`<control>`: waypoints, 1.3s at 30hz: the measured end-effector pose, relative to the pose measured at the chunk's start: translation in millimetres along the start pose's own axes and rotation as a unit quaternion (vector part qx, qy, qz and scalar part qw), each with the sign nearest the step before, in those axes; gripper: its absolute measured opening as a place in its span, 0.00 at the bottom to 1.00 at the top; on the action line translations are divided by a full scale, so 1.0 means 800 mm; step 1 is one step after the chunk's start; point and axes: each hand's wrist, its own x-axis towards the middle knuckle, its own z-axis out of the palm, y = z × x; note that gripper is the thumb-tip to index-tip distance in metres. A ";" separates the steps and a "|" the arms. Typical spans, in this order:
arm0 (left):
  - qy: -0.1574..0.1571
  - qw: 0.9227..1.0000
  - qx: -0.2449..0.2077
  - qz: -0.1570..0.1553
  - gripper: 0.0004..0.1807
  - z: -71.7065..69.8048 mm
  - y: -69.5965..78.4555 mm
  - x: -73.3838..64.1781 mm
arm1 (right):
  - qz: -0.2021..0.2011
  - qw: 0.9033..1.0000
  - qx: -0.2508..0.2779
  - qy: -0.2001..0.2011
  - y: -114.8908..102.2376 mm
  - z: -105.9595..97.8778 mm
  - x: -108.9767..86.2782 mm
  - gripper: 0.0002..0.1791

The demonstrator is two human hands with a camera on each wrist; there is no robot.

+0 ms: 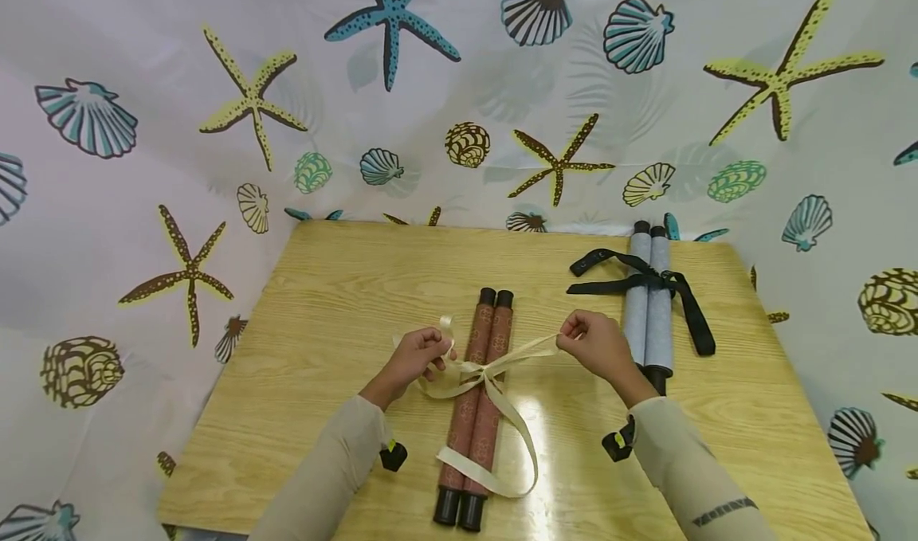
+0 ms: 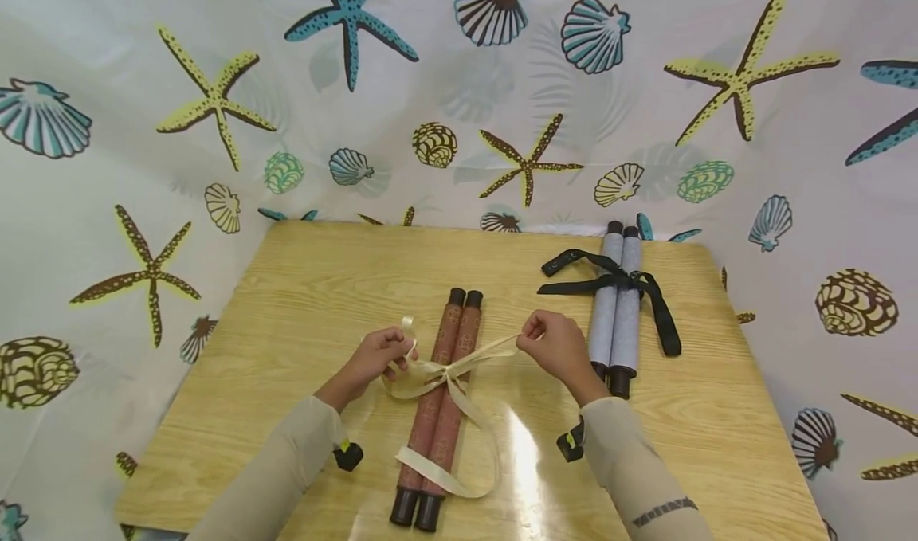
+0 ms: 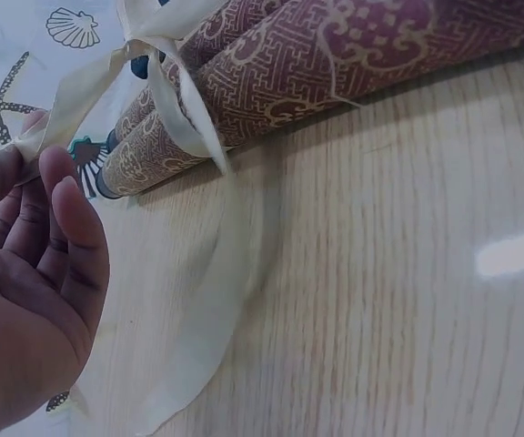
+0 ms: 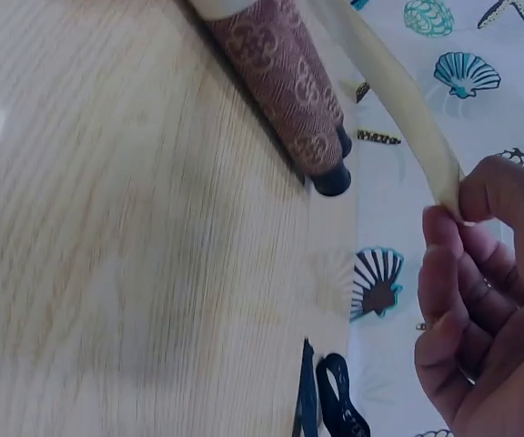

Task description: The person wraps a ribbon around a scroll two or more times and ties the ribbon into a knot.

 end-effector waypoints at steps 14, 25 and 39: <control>-0.004 1.000 -0.001 -0.006 0.11 0.003 0.000 -0.002 | -0.081 0.991 -0.099 0.037 0.041 0.006 -0.015 0.06; 0.012 1.000 -0.009 -0.010 0.11 0.001 0.000 0.001 | 0.091 0.953 0.268 -0.105 0.043 -0.003 -0.008 0.18; 0.061 0.997 0.017 -0.032 0.11 0.002 -0.002 0.003 | 0.014 0.976 0.101 -0.194 0.084 -0.059 -0.030 0.15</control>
